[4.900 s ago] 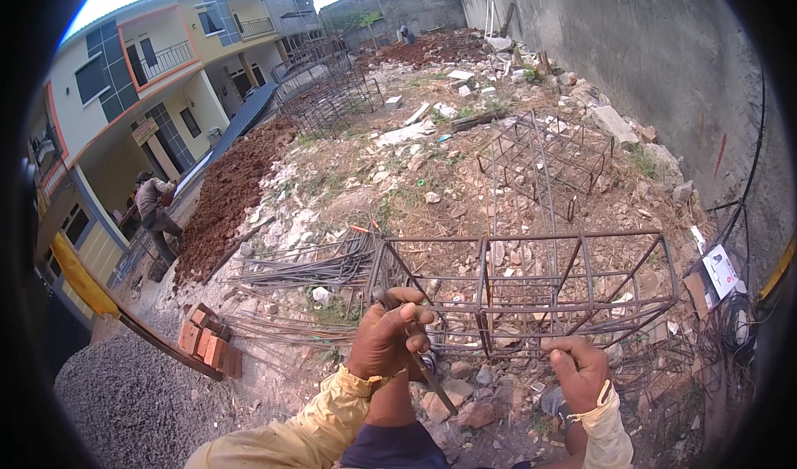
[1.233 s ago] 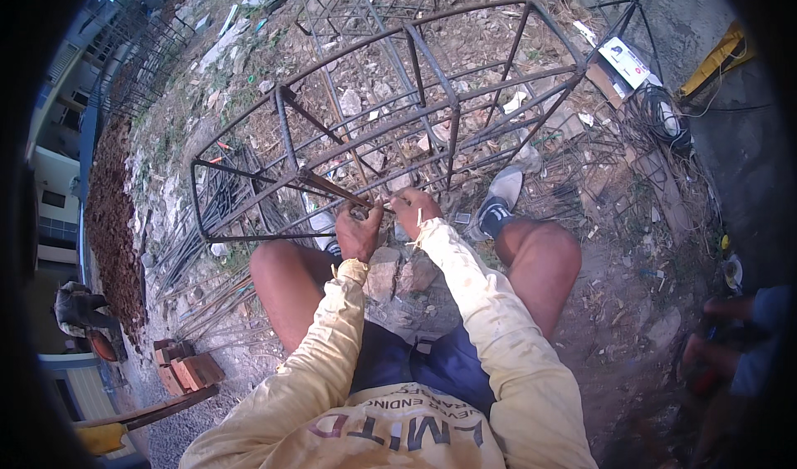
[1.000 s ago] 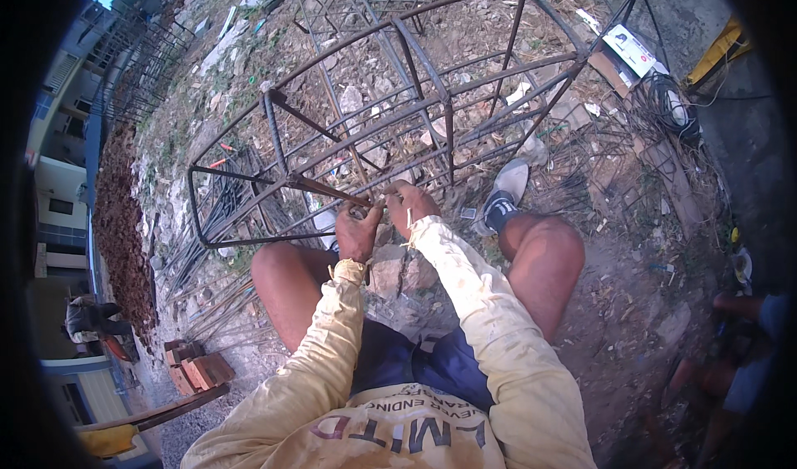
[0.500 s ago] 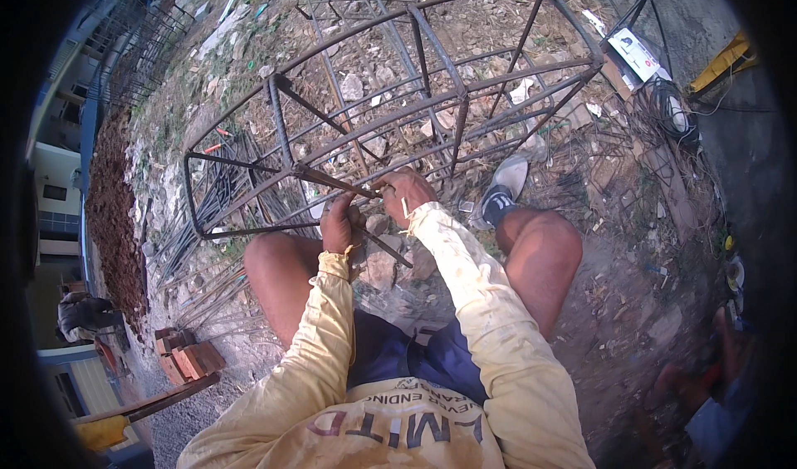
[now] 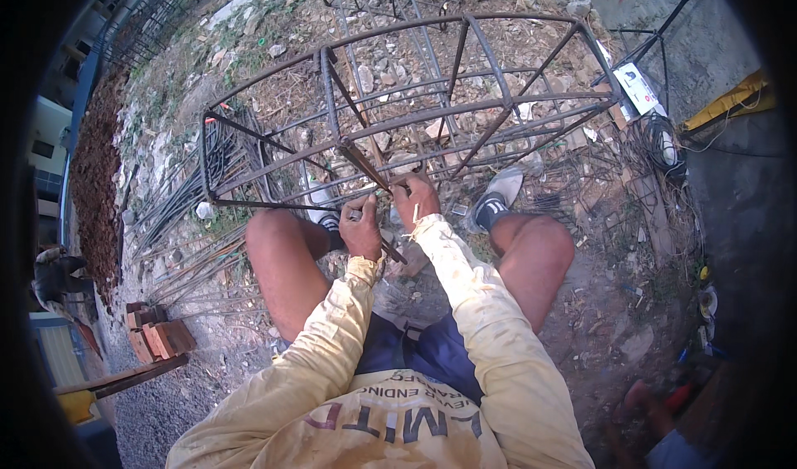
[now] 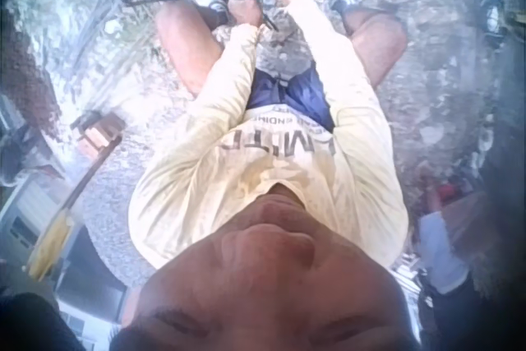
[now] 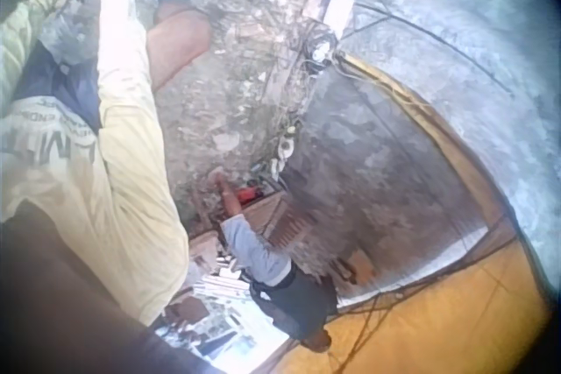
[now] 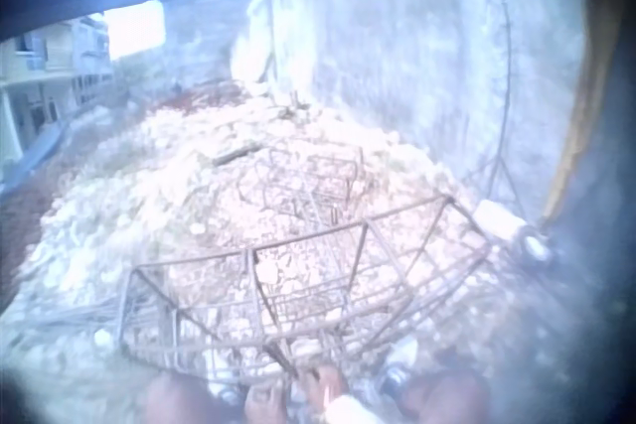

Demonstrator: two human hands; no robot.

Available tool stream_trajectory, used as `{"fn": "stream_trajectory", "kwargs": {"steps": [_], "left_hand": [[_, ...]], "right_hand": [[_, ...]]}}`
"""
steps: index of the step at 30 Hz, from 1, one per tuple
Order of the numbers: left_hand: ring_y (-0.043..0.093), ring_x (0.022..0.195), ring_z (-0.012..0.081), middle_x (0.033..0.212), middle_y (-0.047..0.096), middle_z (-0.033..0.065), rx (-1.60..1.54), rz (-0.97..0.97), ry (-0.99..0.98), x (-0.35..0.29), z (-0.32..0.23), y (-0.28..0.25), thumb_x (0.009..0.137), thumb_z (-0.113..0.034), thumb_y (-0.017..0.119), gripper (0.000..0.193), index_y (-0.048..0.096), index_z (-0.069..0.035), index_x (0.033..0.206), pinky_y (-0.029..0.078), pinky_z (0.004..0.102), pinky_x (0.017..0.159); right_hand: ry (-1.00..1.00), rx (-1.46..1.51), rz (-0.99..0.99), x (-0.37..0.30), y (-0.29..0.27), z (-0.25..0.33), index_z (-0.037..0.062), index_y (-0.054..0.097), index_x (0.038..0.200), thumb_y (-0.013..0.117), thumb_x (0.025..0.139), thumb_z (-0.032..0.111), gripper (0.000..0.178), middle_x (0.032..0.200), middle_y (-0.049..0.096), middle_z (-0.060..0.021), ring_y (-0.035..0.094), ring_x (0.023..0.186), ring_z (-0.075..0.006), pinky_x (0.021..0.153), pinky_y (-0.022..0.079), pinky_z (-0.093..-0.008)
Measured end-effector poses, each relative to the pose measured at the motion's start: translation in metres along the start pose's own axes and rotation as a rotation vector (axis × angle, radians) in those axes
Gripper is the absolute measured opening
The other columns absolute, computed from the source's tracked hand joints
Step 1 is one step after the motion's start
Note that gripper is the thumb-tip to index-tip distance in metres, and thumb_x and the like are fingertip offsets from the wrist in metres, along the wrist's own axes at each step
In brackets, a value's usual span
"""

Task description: The person sits on the ground and uses a wire tying tool to bind intersecting rebar rods together, forming a rectangular rebar cage. The person repeatedly twists wire ties to secure the joints of the cage.

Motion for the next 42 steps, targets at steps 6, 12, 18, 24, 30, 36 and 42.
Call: {"fn": "stream_trajectory", "kwargs": {"steps": [6,12,18,24,30,36,42], "left_hand": [[0.062,0.087,0.0146,0.094,0.07,0.0112,0.003,0.146,-0.031,-0.015,-0.018,0.014,0.083,-0.02,0.076,0.032,0.067,0.005,0.101,0.048,0.0298,0.083],[0.064,0.098,0.0204,0.106,0.069,0.0162,-0.12,0.301,-0.186,-0.021,-0.022,0.027,0.084,-0.024,0.072,0.039,0.067,0.004,0.111,0.046,0.0308,0.091],[0.057,0.071,0.0089,0.1,0.069,0.008,-0.319,0.386,-0.305,-0.017,0.0,0.033,0.085,-0.017,0.068,0.033,0.066,0.002,0.112,0.047,0.0239,0.067],[0.045,0.052,0.0039,0.078,0.062,0.0003,-0.409,0.426,-0.433,-0.029,0.008,0.041,0.085,-0.018,0.068,0.034,0.063,-0.003,0.115,0.034,0.0206,0.046],[0.047,0.052,0.0062,0.072,0.059,0.0005,-0.33,0.516,-0.511,-0.041,0.021,0.051,0.085,-0.019,0.069,0.024,0.065,-0.002,0.101,0.036,0.0231,0.046],[0.052,0.065,0.0088,0.079,0.062,0.0022,-0.258,0.327,-0.555,-0.022,0.017,0.01,0.084,-0.02,0.069,0.022,0.066,0.0,0.093,0.04,0.0255,0.058],[0.062,0.089,0.0173,0.099,0.069,0.0139,-0.032,0.474,-0.256,-0.038,-0.071,0.021,0.084,-0.022,0.07,0.043,0.062,0.01,0.112,0.048,0.0297,0.083]], "right_hand": [[-0.045,0.035,-0.018,-0.017,0.002,-0.001,-0.0005,0.067,0.093,0.061,0.085,0.014,0.017,0.095,0.065,-0.0173,0.06,0.092,-0.0332,0.082,0.046,-0.0404],[-0.091,0.036,0.104,-0.013,0.001,-0.003,-0.0003,0.068,0.102,0.061,0.084,0.015,0.024,0.098,0.064,-0.0189,0.059,0.098,-0.0332,0.087,0.046,-0.0381],[-0.136,-0.026,0.25,0.0,0.001,-0.001,-0.0016,0.069,0.1,0.061,0.085,0.017,0.025,0.099,0.066,-0.0182,0.063,0.094,-0.0314,0.084,0.048,-0.0378],[0.049,-0.039,0.334,0.007,0.005,0.009,-0.0028,0.069,0.101,0.061,0.086,0.018,0.027,0.099,0.068,-0.0197,0.065,0.093,-0.0315,0.083,0.049,-0.0379],[-0.053,-0.137,0.384,0.022,0.006,-0.005,0.0006,0.07,0.101,0.06,0.085,0.016,0.025,0.099,0.069,-0.0183,0.067,0.092,-0.0311,0.082,0.05,-0.038],[-0.171,-0.124,0.227,0.019,-0.002,0.003,0.0014,0.07,0.095,0.061,0.083,0.017,0.022,0.098,0.069,-0.0161,0.066,0.091,-0.0302,0.084,0.05,-0.0376],[-0.32,-0.104,-0.06,-0.02,0.007,0.011,0.0047,0.064,0.095,0.068,0.081,0.008,0.015,0.097,0.059,-0.0116,0.059,0.095,-0.03,0.08,0.048,-0.0395]]}}
Point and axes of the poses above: each hand's wrist, its own x-axis towards the middle knuckle, its own y-axis out of the palm, z = x × y, the point moved 9 cm from there along x, towards the middle knuckle
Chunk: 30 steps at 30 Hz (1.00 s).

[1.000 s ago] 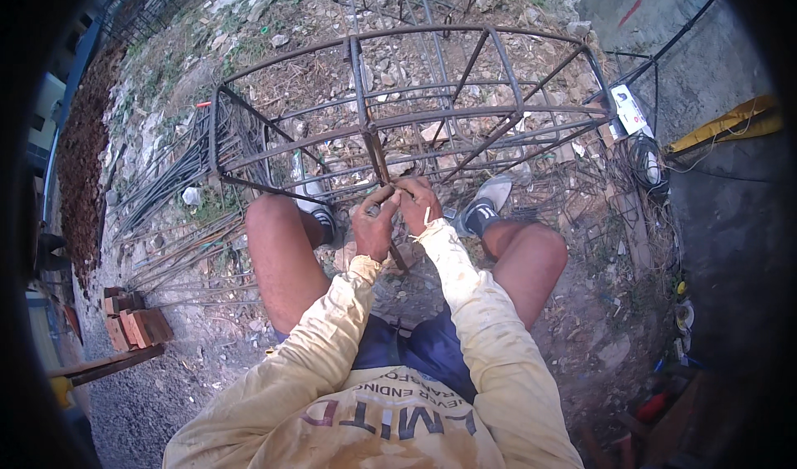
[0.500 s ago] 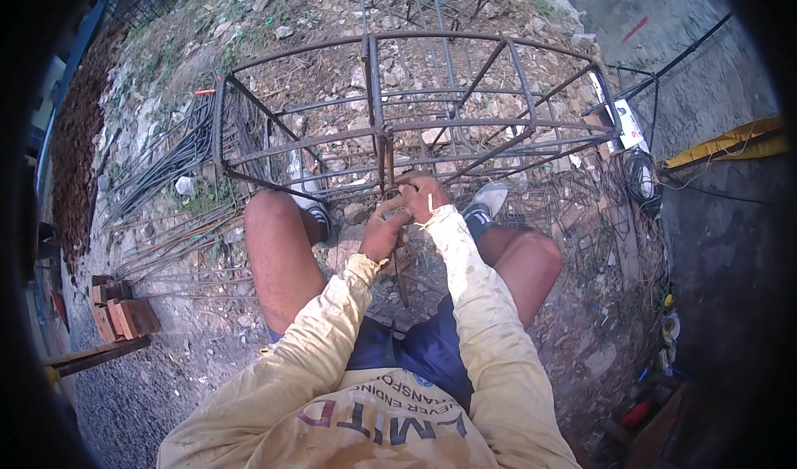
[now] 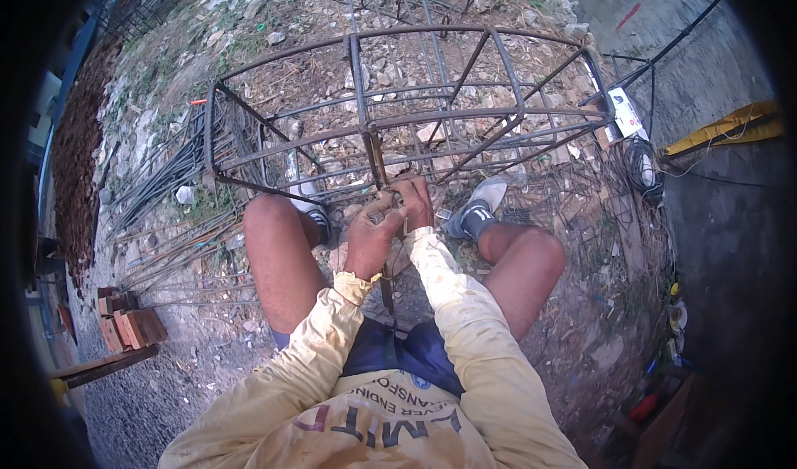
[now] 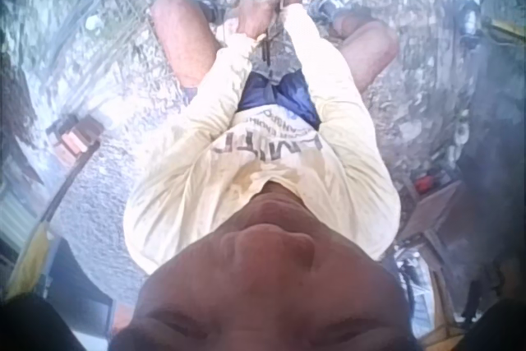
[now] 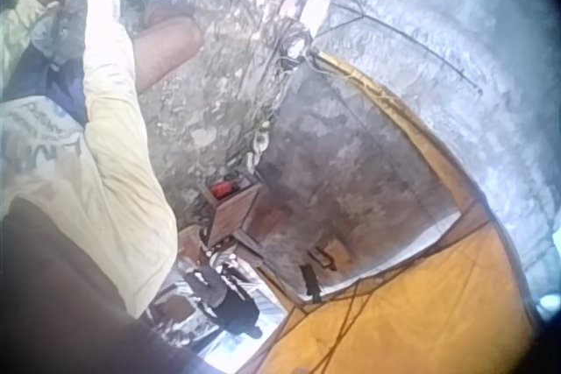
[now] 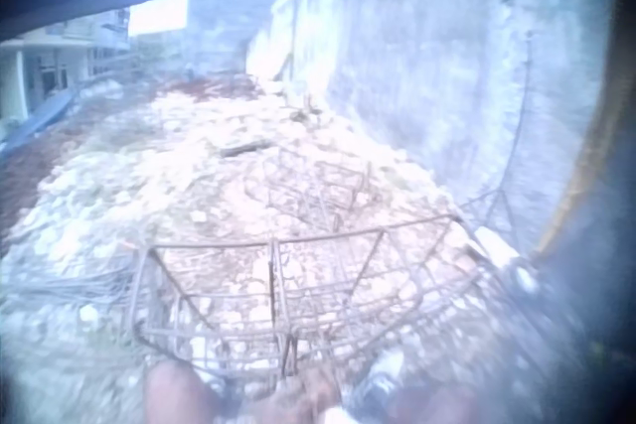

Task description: The person sits on the ground and uses a wire tying tool to bind intersecting rebar rods together, forming a rectangular rebar cage. The person repeatedly twists wire ties to secure the joints of the cage.

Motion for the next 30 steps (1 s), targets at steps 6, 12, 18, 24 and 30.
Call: {"fn": "stream_trajectory", "kwargs": {"steps": [6,12,18,24,30], "left_hand": [[0.064,0.093,0.0202,0.104,0.069,0.0144,0.013,0.213,-0.008,-0.008,-0.025,0.011,0.084,-0.023,0.071,0.047,0.06,0.008,0.117,0.048,0.0292,0.086],[0.052,0.06,0.0065,0.086,0.062,0.0043,-0.419,-0.017,-0.349,0.004,0.041,-0.035,0.084,-0.033,0.074,0.042,0.062,-0.001,0.108,0.037,0.0245,0.042],[0.048,0.058,0.0091,0.09,0.058,0.0069,-0.549,-0.322,-0.371,0.026,0.072,-0.035,0.081,-0.038,0.077,0.055,0.057,0.002,0.112,0.04,0.0252,0.048],[0.054,0.064,0.0122,0.078,0.058,0.0048,0.302,0.023,-0.19,0.048,0.066,-0.022,0.081,-0.04,0.076,0.059,0.058,0.006,0.114,0.045,0.0271,0.058],[0.065,0.089,0.0348,0.092,0.068,0.0199,0.997,-0.11,0.621,0.013,-0.099,-0.012,0.081,-0.044,0.072,0.052,0.063,0.003,0.101,0.05,0.0416,0.082]], "right_hand": [[0.594,0.695,0.051,-0.022,0.033,-0.061,0.0075,0.062,0.09,0.065,0.089,0.019,0.012,0.086,0.059,-0.0052,0.057,0.08,-0.0189,0.073,0.046,-0.0332],[1.084,1.179,0.139,-0.043,0.058,-0.058,0.0061,0.06,0.097,0.057,0.095,0.037,0.031,0.085,0.062,-0.001,0.06,0.078,-0.0115,0.067,0.048,-0.0313],[0.913,0.859,0.412,-0.103,0.057,-0.054,0.0106,0.052,0.119,0.066,0.089,0.043,0.046,0.103,0.062,-0.0045,0.059,0.089,-0.0123,0.069,0.049,-0.0298],[0.617,0.525,0.508,-0.113,0.022,-0.018,0.0047,0.053,0.11,0.07,0.084,0.019,0.034,0.092,0.06,-0.006,0.063,0.072,-0.014,0.054,0.052,-0.0264],[0.436,0.292,0.328,-0.109,-0.027,-0.06,0.0151,0.068,0.102,0.071,0.072,0.017,0.03,0.095,0.058,-0.0143,0.055,0.093,-0.0315,0.085,0.045,-0.0416]]}}
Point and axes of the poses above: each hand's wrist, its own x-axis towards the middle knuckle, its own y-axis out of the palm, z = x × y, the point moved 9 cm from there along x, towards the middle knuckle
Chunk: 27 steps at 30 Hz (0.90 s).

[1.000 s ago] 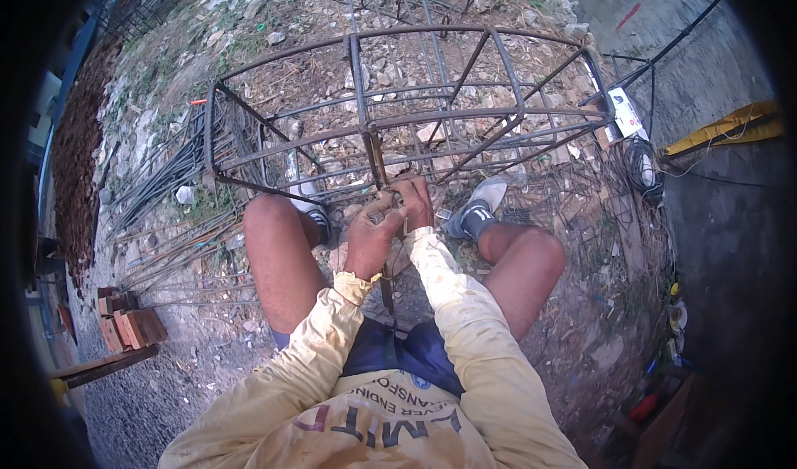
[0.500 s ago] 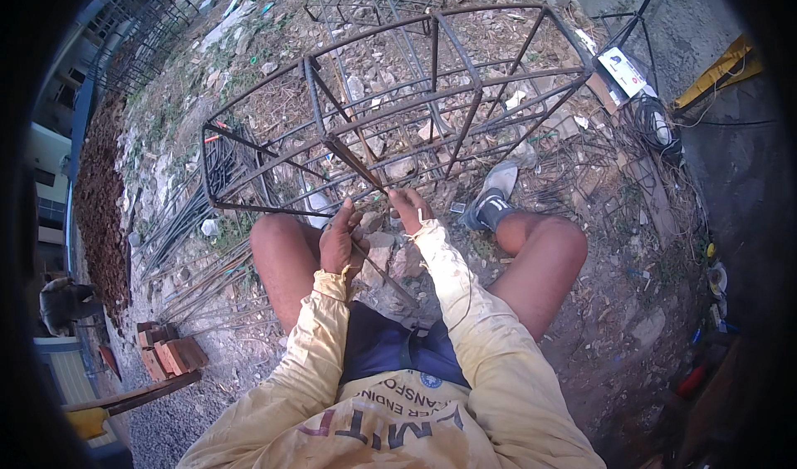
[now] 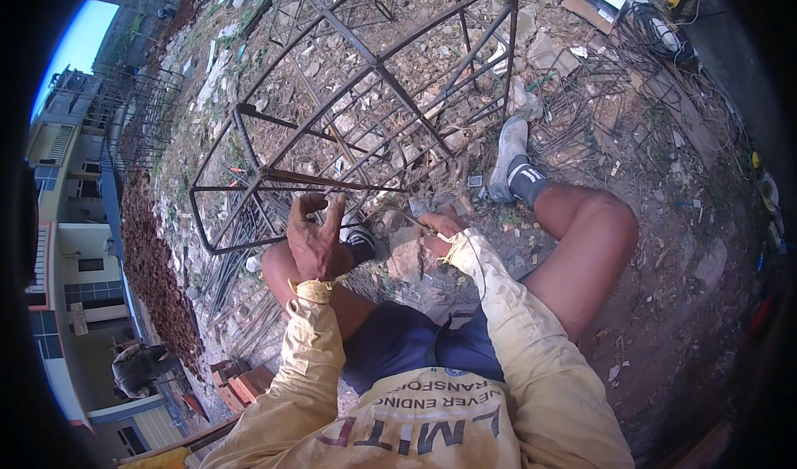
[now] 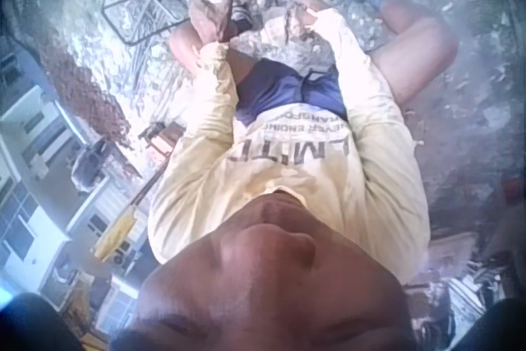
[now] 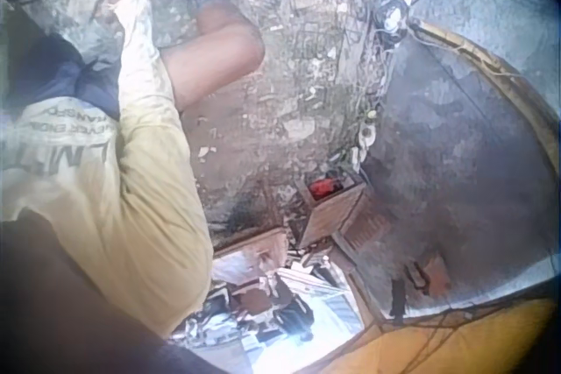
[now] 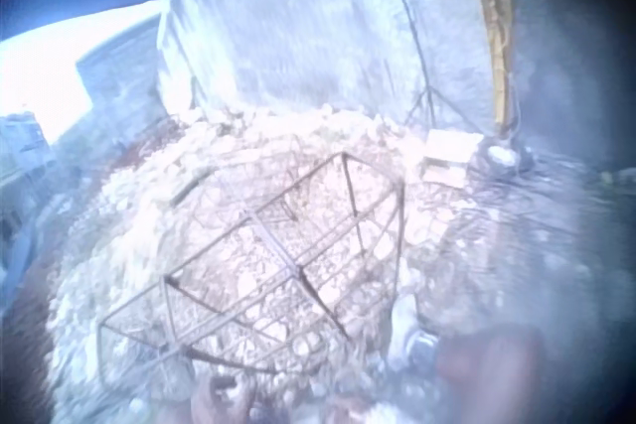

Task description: The person sits on the ground and uses a wire tying tool to bind intersecting rebar rods together, forming a rectangular rebar cage. The person repeatedly twists wire ties to secure the joints of the cage.

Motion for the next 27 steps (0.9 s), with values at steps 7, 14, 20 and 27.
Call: {"fn": "stream_trajectory", "kwargs": {"steps": [7,14,20,27], "left_hand": [[0.065,0.096,0.0389,0.097,0.069,0.0226,0.168,0.488,-0.115,0.047,0.017,0.063,0.085,-0.052,0.063,0.057,0.065,0.001,0.105,0.049,0.0427,0.087],[0.065,0.092,0.0407,0.096,0.069,0.0212,0.252,0.462,-0.017,0.05,0.023,0.072,0.088,-0.051,0.059,0.053,0.068,-0.001,0.103,0.05,0.0456,0.08],[0.064,0.098,0.0398,0.102,0.068,0.0226,0.285,0.476,-0.025,0.052,0.023,0.076,0.087,-0.051,0.061,0.054,0.067,0.0,0.107,0.05,0.0442,0.086],[0.063,0.102,0.0395,0.107,0.067,0.0218,0.257,0.448,-0.068,0.051,0.035,0.076,0.086,-0.05,0.061,0.055,0.066,-0.002,0.111,0.049,0.0432,0.09]], "right_hand": [[0.045,0.156,0.052,0.019,0.003,0.013,0.0142,0.067,0.108,0.068,0.078,0.025,0.032,0.086,0.061,-0.0093,0.06,0.082,-0.0223,0.076,0.047,-0.036],[0.054,0.173,0.277,0.034,-0.005,0.036,0.0115,0.062,0.121,0.062,0.083,0.028,0.041,0.1,0.066,-0.0135,0.064,0.082,-0.0229,0.078,0.05,-0.0367],[-0.017,0.147,0.336,0.052,0.02,0.009,0.0076,0.053,0.126,0.061,0.086,0.033,0.048,0.116,0.062,-0.0144,0.057,0.109,-0.0283,0.094,0.042,-0.037],[0.085,-0.12,0.229,0.046,0.016,0.025,-0.0038,0.044,0.13,0.077,0.077,0.033,0.073,0.102,0.065,-0.0203,0.064,0.091,-0.0256,0.079,0.051,-0.0363]]}}
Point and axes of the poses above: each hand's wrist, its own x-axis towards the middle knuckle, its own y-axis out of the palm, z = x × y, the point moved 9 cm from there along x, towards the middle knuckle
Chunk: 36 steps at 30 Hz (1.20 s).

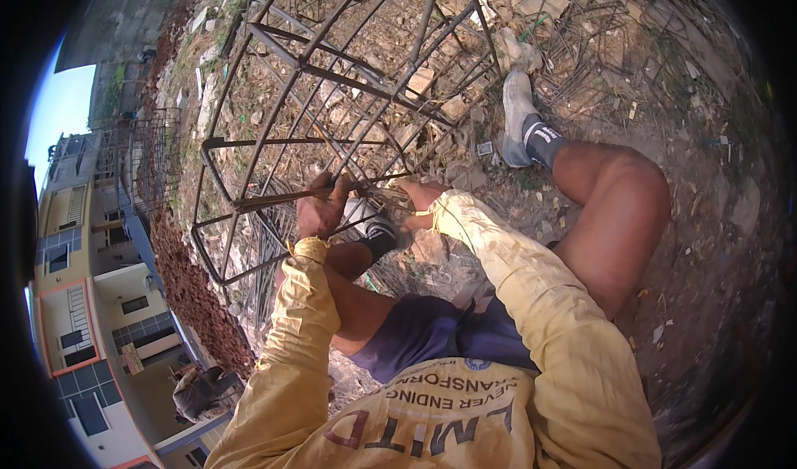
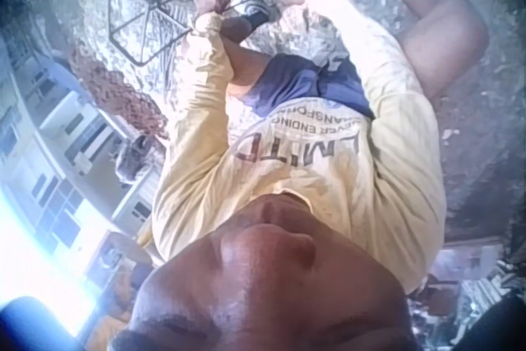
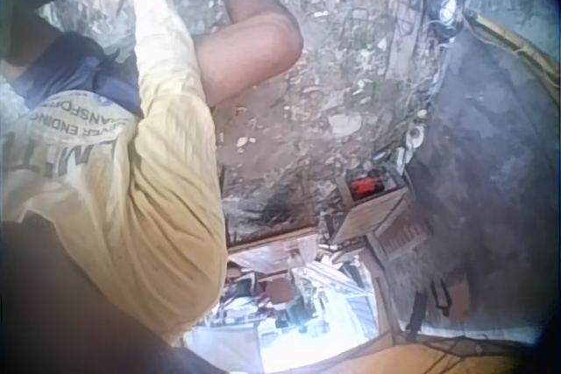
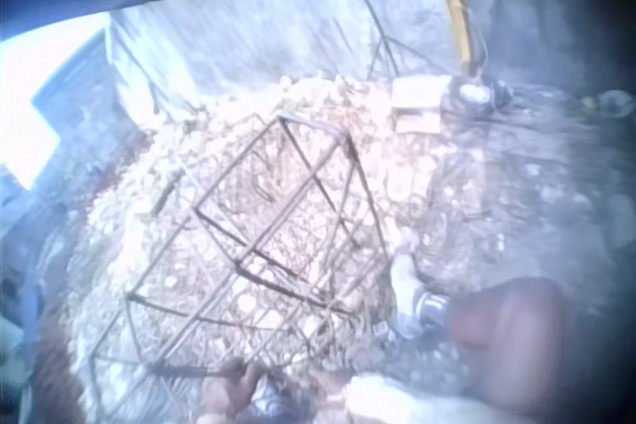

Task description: The person sits on the ground and uses a wire tying tool to bind intersecting rebar rods together, forming a rectangular rebar cage. The person repeatedly twists wire ties to secure the joints of the cage.

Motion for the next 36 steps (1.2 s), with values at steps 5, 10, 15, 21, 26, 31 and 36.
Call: {"fn": "stream_trajectory", "kwargs": {"steps": [5,10,15,21,26,31,36], "left_hand": [[0.063,0.101,0.0386,0.106,0.068,0.0215,0.012,0.014,-0.009,-0.001,-0.014,-0.004,0.085,-0.046,0.062,0.051,0.067,-0.002,0.109,0.049,0.0431,0.089],[0.064,0.098,0.0383,0.101,0.069,0.0196,0.038,-0.044,0.01,0.003,-0.003,0.003,0.084,-0.047,0.061,0.048,0.068,-0.005,0.108,0.049,0.0435,0.088],[0.063,0.1,0.0385,0.102,0.069,0.0177,0.092,-0.021,-0.065,0.001,-0.002,0.001,0.084,-0.052,0.056,0.049,0.067,-0.012,0.109,0.049,0.0447,0.088],[0.063,0.102,0.0373,0.106,0.069,0.0163,0.078,0.001,-0.062,0.0,-0.004,-0.001,0.084,-0.054,0.055,0.052,0.067,-0.013,0.112,0.049,0.044,0.089],[0.064,0.103,0.0361,0.106,0.069,0.0159,0.083,0.05,-0.084,0.002,-0.001,0.007,0.084,-0.054,0.054,0.053,0.065,-0.014,0.117,0.049,0.0424,0.091],[0.066,0.098,0.0353,0.098,0.071,0.0141,0.113,-0.003,-0.082,-0.003,0.001,0.004,0.085,-0.054,0.053,0.047,0.067,-0.017,0.111,0.05,0.043,0.086],[0.067,0.092,0.0347,0.093,0.071,0.0136,0.087,0.043,-0.086,-0.004,-0.009,0.0,0.085,-0.051,0.053,0.042,0.067,-0.016,0.103,0.051,0.0426,0.082]], "right_hand": [[0.363,0.576,0.433,-0.01,0.023,-0.011,-0.0134,0.042,0.121,0.08,0.07,0.027,0.076,0.067,0.065,-0.0144,0.062,0.05,-0.018,0.046,0.051,-0.0308],[0.155,0.233,0.062,-0.013,-0.006,-0.002,-0.0053,0.04,0.132,0.077,0.071,0.034,0.081,0.079,0.066,-0.0171,0.066,0.061,-0.027,0.057,0.055,-0.0397],[-0.046,-0.456,-0.643,-0.046,-0.032,0.015,0.0043,0.052,0.126,0.056,0.087,0.057,0.066,0.09,0.066,-0.024,0.062,0.101,-0.0375,0.092,0.046,-0.0492],[0.362,0.43,0.107,-0.018,0.017,-0.027,-0.001,0.063,0.097,0.051,0.091,0.059,0.062,0.074,0.062,-0.0225,0.061,0.065,-0.0378,0.065,0.048,-0.0512],[0.318,-0.102,-0.225,-0.02,-0.007,0.008,0.0013,0.064,0.082,0.052,0.092,0.056,0.057,0.061,0.055,-0.0217,0.057,0.055,-0.0384,0.056,0.047,-0.0477],[0.132,-0.167,-0.287,-0.026,-0.018,0.038,0.0011,0.059,0.085,0.055,0.092,0.05,0.05,0.064,0.057,-0.0208,0.057,0.06,-0.041,0.063,0.048,-0.0471],[0.231,-0.221,-0.366,-0.025,0.032,-0.015,0.0006,0.053,0.117,0.055,0.093,0.047,0.052,0.081,0.06,-0.022,0.063,0.068,-0.0406,0.065,0.051,-0.048]]}}
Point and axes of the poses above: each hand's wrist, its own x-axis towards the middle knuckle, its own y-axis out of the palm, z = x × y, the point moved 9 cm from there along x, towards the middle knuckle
